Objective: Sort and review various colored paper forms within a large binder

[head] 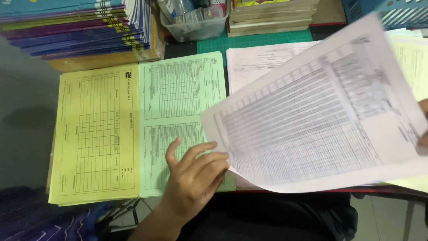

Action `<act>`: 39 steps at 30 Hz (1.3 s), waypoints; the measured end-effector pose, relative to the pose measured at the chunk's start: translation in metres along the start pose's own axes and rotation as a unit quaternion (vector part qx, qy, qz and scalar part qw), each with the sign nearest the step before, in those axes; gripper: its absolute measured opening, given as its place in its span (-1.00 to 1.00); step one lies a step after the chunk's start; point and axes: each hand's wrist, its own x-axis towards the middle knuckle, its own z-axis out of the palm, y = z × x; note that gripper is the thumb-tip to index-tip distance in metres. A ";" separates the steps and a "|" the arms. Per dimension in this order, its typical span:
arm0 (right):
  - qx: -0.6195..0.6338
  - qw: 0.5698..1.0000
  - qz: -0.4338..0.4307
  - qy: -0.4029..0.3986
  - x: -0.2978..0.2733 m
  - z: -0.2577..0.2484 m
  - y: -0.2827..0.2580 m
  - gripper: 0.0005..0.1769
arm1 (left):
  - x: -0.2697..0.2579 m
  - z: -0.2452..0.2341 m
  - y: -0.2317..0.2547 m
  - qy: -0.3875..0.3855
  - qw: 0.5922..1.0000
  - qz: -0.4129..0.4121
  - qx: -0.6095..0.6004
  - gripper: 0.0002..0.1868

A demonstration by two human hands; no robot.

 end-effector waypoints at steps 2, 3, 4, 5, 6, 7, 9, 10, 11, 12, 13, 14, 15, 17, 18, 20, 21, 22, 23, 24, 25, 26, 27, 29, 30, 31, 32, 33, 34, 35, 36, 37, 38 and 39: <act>0.038 0.996 0.076 -0.032 0.011 0.026 -0.026 -0.91 | 0.002 0.002 0.007 0.004 0.999 0.028 -0.021 -0.73; -0.045 0.991 -0.124 0.002 -0.003 0.050 -0.068 -0.65 | 0.005 0.002 0.012 0.011 0.998 0.049 -0.037 -0.78; -0.124 0.939 -0.320 0.034 -0.026 0.074 -0.119 -0.34 | 0.007 0.002 0.018 0.018 0.996 0.068 -0.052 -0.82; -0.124 0.939 -0.320 0.032 -0.020 0.116 -0.153 -0.34 | 0.013 -0.001 0.026 0.018 0.996 0.067 -0.051 -0.82; -0.083 0.935 -0.323 0.117 -0.026 0.150 -0.199 -0.49 | 0.020 -0.005 0.034 0.009 0.988 0.088 -0.127 -0.96; -0.041 0.925 -0.321 0.200 -0.046 0.176 -0.254 -0.62 | 0.026 -0.008 0.042 0.001 0.973 0.108 -0.202 -0.81; -0.086 0.923 -0.271 0.259 -0.054 0.224 -0.345 -0.73 | 0.025 -0.001 0.048 -0.050 0.956 0.140 -0.251 -0.84; -0.130 0.914 -0.217 0.317 -0.062 0.256 -0.383 -0.71 | 0.024 0.003 0.051 -0.101 0.933 0.172 -0.300 -0.75; -0.130 0.914 -0.218 0.317 -0.058 0.261 -0.399 -0.71 | 0.024 0.004 0.050 -0.101 0.933 0.172 -0.300 -0.75; -0.187 0.914 -0.162 0.322 -0.055 0.265 -0.414 -0.72 | 0.023 0.005 0.050 -0.145 0.928 0.161 -0.303 -0.66; -0.243 0.907 -0.106 0.327 -0.051 0.270 -0.430 -0.71 | 0.024 0.005 0.050 -0.188 0.921 0.150 -0.307 -0.57; -0.243 0.907 -0.106 0.327 -0.041 0.263 -0.430 -0.71 | 0.021 0.006 0.046 -0.188 0.921 0.151 -0.307 -0.57; -0.328 0.886 -0.115 0.307 -0.031 0.256 -0.429 -0.68 | 0.019 0.007 0.042 -0.197 0.937 0.128 -0.260 -0.52; -0.407 0.860 -0.122 0.282 -0.016 0.252 -0.435 -0.65 | 0.017 0.008 0.035 -0.207 0.949 0.104 -0.213 -0.44; -0.394 0.873 -0.119 0.263 -0.011 0.254 -0.441 -0.66 | 0.016 0.007 0.031 -0.212 0.961 0.070 -0.164 -0.39; -0.380 0.885 -0.117 0.242 -0.001 0.257 -0.448 -0.66 | 0.013 0.005 0.027 -0.218 0.969 0.036 -0.114 -0.33; -0.348 0.900 -0.113 0.236 0.004 0.258 -0.450 -0.67 | 0.011 0.005 0.027 -0.205 0.973 0.017 -0.107 -0.34; -0.314 0.915 -0.107 0.230 0.008 0.259 -0.451 -0.67 | 0.009 0.006 0.026 -0.192 0.976 -0.002 -0.102 -0.36; -0.314 0.915 -0.107 0.230 0.013 0.258 -0.450 -0.67 | 0.008 0.005 0.026 -0.192 0.976 -0.002 -0.102 -0.36; -0.296 0.921 -0.117 0.225 0.016 0.257 -0.449 -0.69 | 0.007 0.006 0.025 -0.192 0.976 0.001 -0.103 -0.40; -0.277 0.926 -0.128 0.220 0.020 0.256 -0.447 -0.70 | 0.007 0.006 0.025 -0.192 0.976 0.003 -0.103 -0.43; -0.277 0.927 -0.126 0.220 0.021 0.257 -0.446 -0.70 | 0.006 0.007 0.025 -0.193 0.976 0.003 -0.105 -0.43; -0.281 0.926 -0.127 0.217 0.023 0.258 -0.446 -0.71 | 0.006 0.008 0.025 -0.197 0.974 0.004 -0.107 -0.47; -0.286 0.925 -0.129 0.215 0.029 0.253 -0.440 -0.72 | 0.007 0.010 0.024 -0.202 0.973 0.006 -0.109 -0.51; -0.321 0.909 -0.153 0.216 0.034 0.247 -0.434 -0.71 | 0.007 0.010 0.024 -0.210 0.972 0.009 -0.103 -0.48; -0.356 0.892 -0.177 0.216 0.038 0.242 -0.428 -0.69 | 0.007 0.011 0.024 -0.218 0.971 0.013 -0.097 -0.45; -0.356 0.892 -0.177 0.216 0.035 0.241 -0.430 -0.69 | 0.007 0.013 0.025 -0.219 0.971 0.013 -0.097 -0.45; -0.375 0.884 -0.165 0.225 0.031 0.240 -0.431 -0.67 | 0.007 0.016 0.026 -0.219 0.971 0.024 -0.089 -0.47; -0.393 0.876 -0.152 0.234 0.028 0.239 -0.432 -0.65 | 0.007 0.018 0.027 -0.220 0.972 0.036 -0.081 -0.48; -0.393 0.876 -0.152 0.234 0.029 0.237 -0.430 -0.65 | 0.008 0.019 0.028 -0.220 0.971 0.036 -0.081 -0.48; -0.405 0.868 -0.154 0.242 0.030 0.235 -0.428 -0.63 | 0.009 0.020 0.029 -0.222 0.971 0.041 -0.079 -0.50; -0.417 0.860 -0.156 0.251 0.030 0.233 -0.425 -0.61 | 0.011 0.022 0.031 -0.224 0.970 0.045 -0.078 -0.52; -0.416 0.860 -0.155 0.252 0.034 0.230 -0.418 -0.61 | 0.012 0.023 0.032 -0.224 0.970 0.047 -0.078 -0.52; -0.445 0.830 -0.222 0.251 0.037 0.228 -0.412 -0.68 | 0.013 0.025 0.033 -0.229 0.969 0.044 -0.078 -0.56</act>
